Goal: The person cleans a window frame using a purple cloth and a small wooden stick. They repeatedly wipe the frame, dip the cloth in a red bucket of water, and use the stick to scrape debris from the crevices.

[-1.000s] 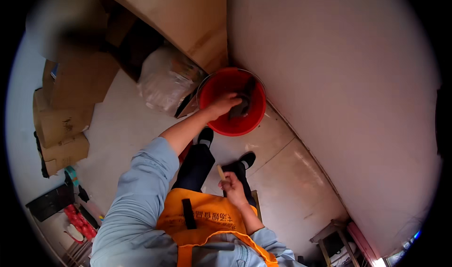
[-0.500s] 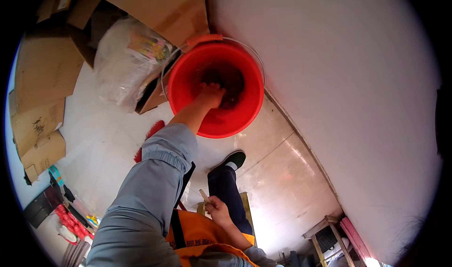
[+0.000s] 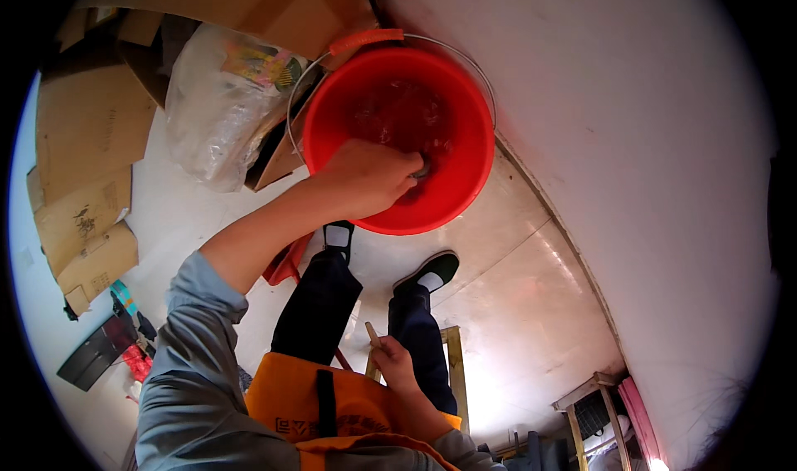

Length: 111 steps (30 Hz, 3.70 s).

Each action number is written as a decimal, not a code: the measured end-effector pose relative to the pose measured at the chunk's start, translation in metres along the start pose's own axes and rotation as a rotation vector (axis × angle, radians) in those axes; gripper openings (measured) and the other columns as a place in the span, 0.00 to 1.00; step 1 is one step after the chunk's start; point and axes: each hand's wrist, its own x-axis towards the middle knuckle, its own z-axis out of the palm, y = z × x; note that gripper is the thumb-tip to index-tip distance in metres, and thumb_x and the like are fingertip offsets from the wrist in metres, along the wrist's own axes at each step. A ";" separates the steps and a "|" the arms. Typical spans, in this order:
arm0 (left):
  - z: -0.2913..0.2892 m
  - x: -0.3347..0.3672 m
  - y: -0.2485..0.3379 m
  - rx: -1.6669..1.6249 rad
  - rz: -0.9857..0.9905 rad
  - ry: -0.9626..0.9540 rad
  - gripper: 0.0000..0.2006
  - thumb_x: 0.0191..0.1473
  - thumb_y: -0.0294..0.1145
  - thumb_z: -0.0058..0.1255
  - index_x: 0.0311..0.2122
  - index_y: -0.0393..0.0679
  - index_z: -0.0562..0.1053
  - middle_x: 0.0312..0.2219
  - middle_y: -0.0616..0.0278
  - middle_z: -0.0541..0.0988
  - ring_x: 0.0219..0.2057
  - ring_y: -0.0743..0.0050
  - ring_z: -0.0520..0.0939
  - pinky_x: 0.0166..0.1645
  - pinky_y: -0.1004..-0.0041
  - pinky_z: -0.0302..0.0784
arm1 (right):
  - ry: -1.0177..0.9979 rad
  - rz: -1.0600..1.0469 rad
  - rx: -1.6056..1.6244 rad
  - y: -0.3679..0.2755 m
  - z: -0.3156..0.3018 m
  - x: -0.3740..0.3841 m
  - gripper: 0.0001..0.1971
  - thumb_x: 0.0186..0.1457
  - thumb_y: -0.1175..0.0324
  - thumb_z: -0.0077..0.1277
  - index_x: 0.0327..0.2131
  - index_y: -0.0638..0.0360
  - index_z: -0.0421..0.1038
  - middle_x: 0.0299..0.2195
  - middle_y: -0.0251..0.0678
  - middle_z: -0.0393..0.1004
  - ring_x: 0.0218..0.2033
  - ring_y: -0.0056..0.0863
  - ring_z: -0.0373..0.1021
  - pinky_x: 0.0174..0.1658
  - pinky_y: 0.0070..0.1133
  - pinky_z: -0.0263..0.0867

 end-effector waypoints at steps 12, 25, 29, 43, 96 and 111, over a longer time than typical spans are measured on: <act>0.153 0.133 -0.106 0.172 -0.130 0.189 0.14 0.53 0.31 0.48 0.46 0.45 0.73 0.37 0.55 0.81 0.33 0.53 0.83 0.35 0.58 0.79 | 0.002 0.050 0.037 -0.014 0.006 0.000 0.08 0.59 0.73 0.51 0.41 0.62 0.72 0.23 0.27 0.69 0.23 0.13 0.63 0.27 0.15 0.59; 0.067 0.021 -0.060 -0.315 0.018 0.058 0.14 0.49 0.20 0.43 0.40 0.43 0.77 0.39 0.53 0.80 0.43 0.51 0.79 0.46 0.59 0.74 | 0.191 -0.412 -0.181 -0.039 -0.004 0.002 0.08 0.53 0.79 0.57 0.37 0.58 0.74 0.29 0.22 0.72 0.30 0.11 0.67 0.37 0.14 0.64; -0.020 -0.047 -0.004 -0.487 0.135 0.063 0.16 0.47 0.16 0.40 0.40 0.40 0.76 0.39 0.54 0.79 0.43 0.55 0.79 0.47 0.64 0.74 | 0.290 -0.647 -0.045 -0.154 0.005 0.021 0.40 0.44 0.79 0.62 0.62 0.57 0.57 0.24 0.24 0.67 0.26 0.14 0.64 0.33 0.14 0.64; -0.101 -0.089 0.023 -1.169 0.082 0.019 0.15 0.50 0.16 0.43 0.43 0.40 0.75 0.36 0.70 0.76 0.40 0.84 0.76 0.45 0.79 0.72 | 0.157 -1.119 -0.583 -0.329 0.046 0.135 0.21 0.51 0.65 0.56 0.50 0.56 0.70 0.39 0.49 0.77 0.39 0.47 0.75 0.43 0.28 0.71; 0.075 -0.019 0.045 -2.654 0.002 -0.169 0.27 0.54 0.41 0.61 0.56 0.41 0.67 0.45 0.54 0.78 0.46 0.59 0.81 0.48 0.56 0.78 | -0.520 -0.633 0.408 -0.330 0.014 0.103 0.41 0.49 0.44 0.61 0.60 0.57 0.59 0.51 0.42 0.71 0.44 0.37 0.74 0.47 0.31 0.73; 0.043 0.010 0.014 -1.270 -0.364 0.142 0.20 0.39 0.29 0.61 0.41 0.36 0.74 0.32 0.54 0.81 0.34 0.63 0.83 0.37 0.67 0.79 | 0.061 -0.927 -0.445 -0.357 0.015 0.137 0.16 0.49 0.73 0.60 0.43 0.65 0.73 0.35 0.34 0.77 0.37 0.23 0.72 0.46 0.21 0.68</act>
